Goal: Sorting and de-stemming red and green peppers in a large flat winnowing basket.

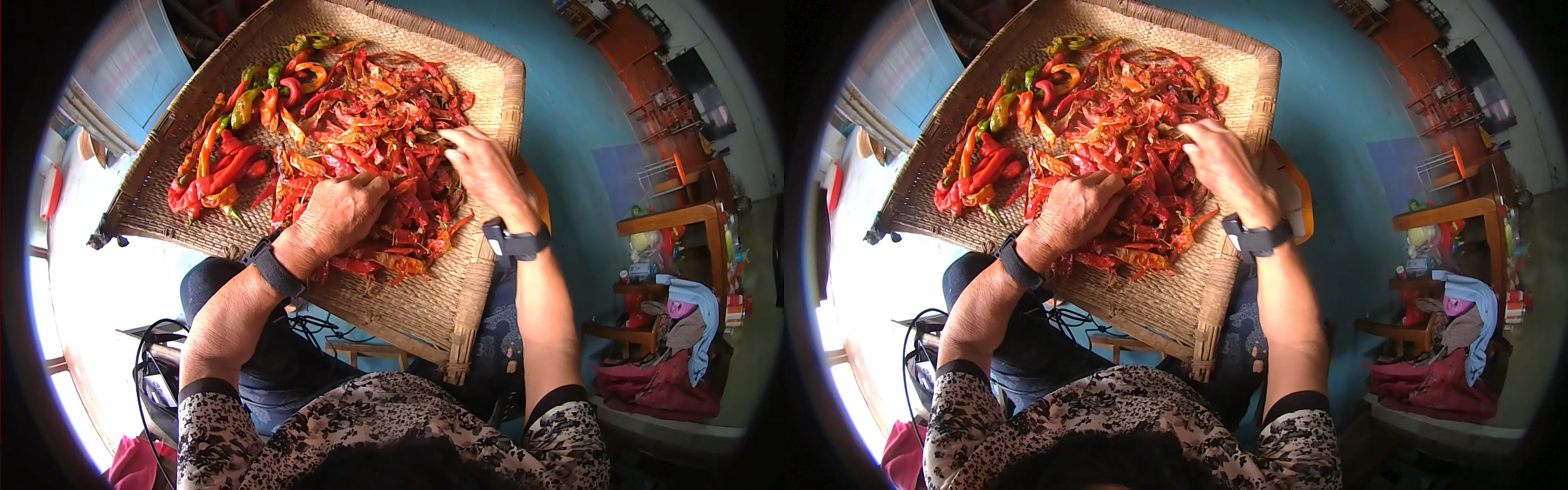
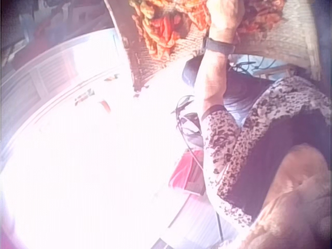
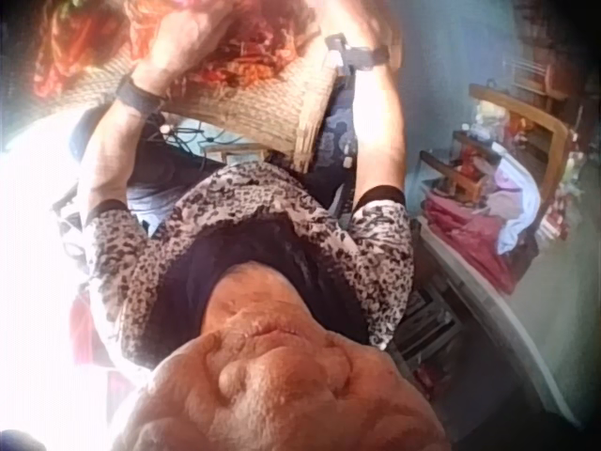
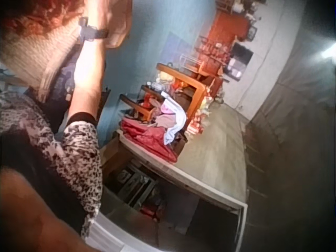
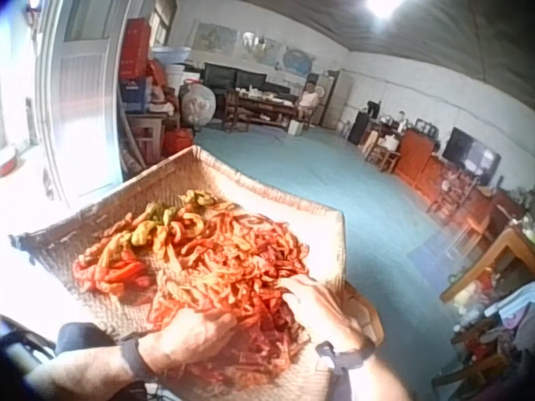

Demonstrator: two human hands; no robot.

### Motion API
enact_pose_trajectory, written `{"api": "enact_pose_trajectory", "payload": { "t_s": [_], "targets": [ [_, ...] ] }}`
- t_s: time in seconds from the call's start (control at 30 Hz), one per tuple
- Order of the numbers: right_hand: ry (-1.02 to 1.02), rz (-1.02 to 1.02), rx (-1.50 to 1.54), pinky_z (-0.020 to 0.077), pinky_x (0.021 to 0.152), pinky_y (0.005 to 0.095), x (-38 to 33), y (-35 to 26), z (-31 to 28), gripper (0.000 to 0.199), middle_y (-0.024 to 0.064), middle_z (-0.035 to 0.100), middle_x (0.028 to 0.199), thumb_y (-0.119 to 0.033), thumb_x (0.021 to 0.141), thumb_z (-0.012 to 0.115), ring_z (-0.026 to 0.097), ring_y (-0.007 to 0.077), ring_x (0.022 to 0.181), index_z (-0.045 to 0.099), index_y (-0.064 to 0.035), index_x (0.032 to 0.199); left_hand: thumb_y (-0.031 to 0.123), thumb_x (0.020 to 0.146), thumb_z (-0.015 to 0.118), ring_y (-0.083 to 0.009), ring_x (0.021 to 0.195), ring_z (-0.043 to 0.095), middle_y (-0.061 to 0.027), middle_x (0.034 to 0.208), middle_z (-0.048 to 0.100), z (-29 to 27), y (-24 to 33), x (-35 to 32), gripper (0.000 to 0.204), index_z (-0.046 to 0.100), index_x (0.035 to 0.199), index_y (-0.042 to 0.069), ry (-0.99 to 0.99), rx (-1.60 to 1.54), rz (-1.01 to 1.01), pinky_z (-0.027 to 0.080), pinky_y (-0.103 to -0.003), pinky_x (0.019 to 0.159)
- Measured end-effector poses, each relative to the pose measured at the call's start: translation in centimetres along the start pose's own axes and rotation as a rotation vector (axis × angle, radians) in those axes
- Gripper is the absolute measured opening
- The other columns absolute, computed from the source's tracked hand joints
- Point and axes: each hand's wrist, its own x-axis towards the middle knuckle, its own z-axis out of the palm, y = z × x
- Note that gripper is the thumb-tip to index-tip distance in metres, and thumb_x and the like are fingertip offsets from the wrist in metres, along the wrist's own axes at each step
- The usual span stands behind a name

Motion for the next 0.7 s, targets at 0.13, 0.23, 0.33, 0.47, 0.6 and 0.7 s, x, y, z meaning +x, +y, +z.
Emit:
{"api": "enact_pose_trajectory", "payload": {
  "t_s": [0.13,0.23,0.33,0.47,0.6,0.7],
  "targets": [
    [-0.108,-0.072,-0.225,0.0495,0.081,0.0407,0.7,-0.4,1.8,0.029,0.0188,0.059,0.104,-0.008,0.087,0.058,0.059,0.0324,0.087,0.057,-0.0024,0.116,0.017,0.088,0.057,-0.0305,0.068,0.063,-0.0105,0.078,0.061,-0.2,0.3,0.0,0.015,0.056,0.099,0.007,0.021,-0.019,-0.012,0.052,-0.039,0.056],
    [-0.132,-0.023,-0.173,0.0458,0.070,0.0429,0.6,-0.3,1.9,0.014,0.0160,0.060,0.091,-0.007,0.084,0.061,0.058,0.0317,0.078,0.061,-0.0021,0.097,0.019,0.089,0.057,-0.0307,0.068,0.063,-0.0112,0.079,0.061,-0.4,0.5,0.2,0.016,0.056,0.098,0.006,0.010,-0.024,0.001,0.052,-0.039,0.055],
    [-0.072,0.007,-0.024,0.0426,0.056,0.0378,1.0,-2.1,0.7,0.005,0.0144,0.054,0.072,0.001,0.079,0.060,0.054,0.0260,0.063,0.055,0.0007,0.077,0.019,0.088,0.058,-0.0307,0.068,0.063,-0.0112,0.078,0.061,-0.8,0.3,-0.1,0.016,0.056,0.098,0.006,0.036,-0.028,-0.015,0.052,-0.039,0.055],
    [0.000,0.111,0.044,0.0434,0.054,0.0352,-0.7,-2.3,-1.2,0.003,0.0123,0.056,0.071,0.000,0.083,0.059,0.055,0.0223,0.059,0.057,0.0008,0.085,0.016,0.086,0.059,-0.0300,0.067,0.063,-0.0105,0.079,0.062,-0.9,0.1,-0.2,0.018,0.055,0.101,0.006,0.054,-0.021,0.017,0.052,-0.039,0.054],
    [0.067,0.259,0.136,0.0424,0.056,0.0281,-2.2,-1.4,-2.7,0.005,0.0062,0.056,0.065,-0.006,0.086,0.060,0.051,0.0140,0.059,0.058,-0.0016,0.085,0.015,0.085,0.060,-0.0295,0.068,0.064,-0.0104,0.080,0.062,-0.6,0.4,0.1,0.021,0.055,0.104,0.006,0.023,0.001,0.032,0.052,-0.038,0.054],
    [0.048,0.244,0.408,0.0420,0.059,0.0219,-3.0,-0.5,-3.4,0.009,-0.0020,0.057,0.069,-0.008,0.087,0.063,0.050,0.0050,0.064,0.062,0.0003,0.090,0.015,0.085,0.061,-0.0291,0.069,0.064,-0.0105,0.081,0.062,0.2,0.2,0.2,0.020,0.057,0.103,0.006,0.013,0.014,0.018,0.053,-0.038,0.055]
  ]
}}
